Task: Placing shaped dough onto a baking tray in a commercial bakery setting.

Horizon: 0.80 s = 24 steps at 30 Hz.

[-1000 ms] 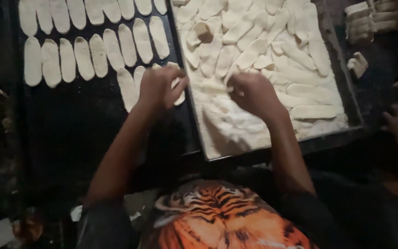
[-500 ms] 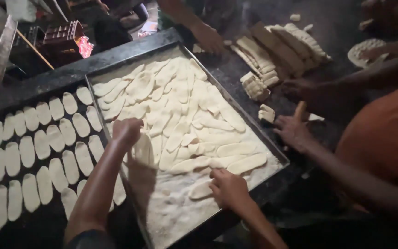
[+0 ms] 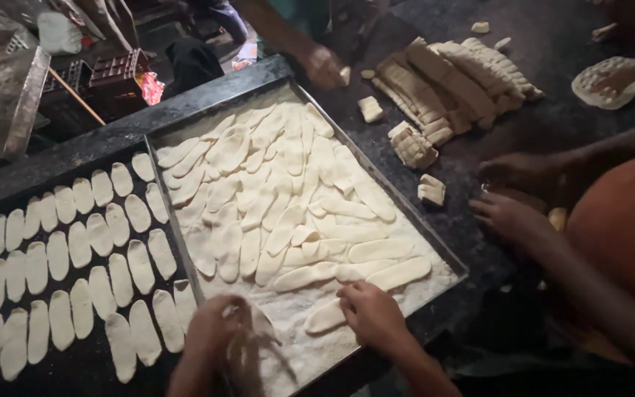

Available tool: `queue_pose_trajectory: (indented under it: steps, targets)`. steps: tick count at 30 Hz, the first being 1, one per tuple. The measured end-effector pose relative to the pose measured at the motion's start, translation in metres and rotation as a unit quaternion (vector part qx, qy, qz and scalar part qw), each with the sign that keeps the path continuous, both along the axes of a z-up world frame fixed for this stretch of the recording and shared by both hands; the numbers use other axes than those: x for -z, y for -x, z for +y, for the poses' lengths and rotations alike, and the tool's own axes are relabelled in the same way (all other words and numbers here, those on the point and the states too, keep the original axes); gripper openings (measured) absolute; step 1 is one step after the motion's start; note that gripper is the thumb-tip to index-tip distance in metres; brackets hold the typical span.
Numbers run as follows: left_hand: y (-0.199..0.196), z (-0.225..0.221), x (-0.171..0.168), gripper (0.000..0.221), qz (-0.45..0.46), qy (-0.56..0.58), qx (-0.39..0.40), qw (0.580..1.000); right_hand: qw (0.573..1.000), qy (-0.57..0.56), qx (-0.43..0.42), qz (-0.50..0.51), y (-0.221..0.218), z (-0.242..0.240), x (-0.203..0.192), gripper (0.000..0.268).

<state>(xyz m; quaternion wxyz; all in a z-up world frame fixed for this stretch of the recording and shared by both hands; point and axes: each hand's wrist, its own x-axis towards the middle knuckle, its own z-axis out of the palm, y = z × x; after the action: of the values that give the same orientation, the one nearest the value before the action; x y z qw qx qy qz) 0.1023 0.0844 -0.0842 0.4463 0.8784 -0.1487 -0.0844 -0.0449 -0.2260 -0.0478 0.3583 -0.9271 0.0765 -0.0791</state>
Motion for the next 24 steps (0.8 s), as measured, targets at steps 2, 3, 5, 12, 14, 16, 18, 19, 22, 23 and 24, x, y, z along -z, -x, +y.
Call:
queue_pose_trajectory:
  steps: [2, 3, 5, 12, 14, 16, 18, 19, 22, 23, 24]
  targets:
    - [0.023, -0.013, 0.0, 0.029, -0.029, -0.141, 0.001, 0.99, 1.0, 0.004, 0.004, -0.006, 0.001, -0.001, -0.003, 0.018]
    - [0.03, -0.016, -0.007, 0.027, -0.176, -0.208, 0.012, 0.962, 1.0, 0.008, -0.006, -0.01, 0.001, -0.001, -0.005, 0.019]
    - [0.035, -0.015, -0.008, 0.026, -0.318, -0.266, 0.023, 0.91, 1.0, 0.016, -0.017, -0.012, 0.0, -0.003, -0.005, 0.021]
    - [0.039, 0.039, -0.054, 0.023, 0.025, 0.022, 0.064, 0.997, 0.998, 0.049, 0.024, 0.028, -0.001, 0.014, -0.019, 0.03]
    - [0.046, 0.076, -0.075, 0.026, 0.091, 0.095, 0.096, 0.987, 0.994, 0.095, 0.013, 0.044, -0.004, 0.028, -0.037, 0.032]
    - [0.055, 0.12, -0.107, 0.029, 0.098, 0.158, 0.154, 0.971, 0.97, 0.198, -0.121, -0.069, -0.009, 0.048, -0.049, 0.019]
    - [0.067, 0.16, -0.142, 0.033, 0.063, 0.1, 0.144, 0.983, 0.953, 0.222, -0.176, -0.11, -0.009, 0.083, -0.084, 0.014]
    - [0.072, 0.181, -0.16, 0.036, 0.017, 0.04, 0.134, 0.99, 0.927, 0.246, -0.231, -0.161, -0.014, 0.101, -0.102, 0.009]
    - [0.076, 0.231, -0.174, 0.033, -0.072, -0.031, 0.05, 0.996, 0.905, 0.235, -0.291, -0.2, -0.037, 0.171, -0.144, 0.02]
    - [0.066, 0.249, -0.172, 0.033, -0.073, -0.041, 0.046, 0.995, 0.906, 0.227, -0.294, -0.205, -0.054, 0.195, -0.131, 0.02]
    - [0.056, 0.266, -0.168, 0.028, -0.146, -0.112, 0.006, 0.983, 0.912, 0.218, -0.303, -0.169, -0.07, 0.219, -0.118, 0.016]
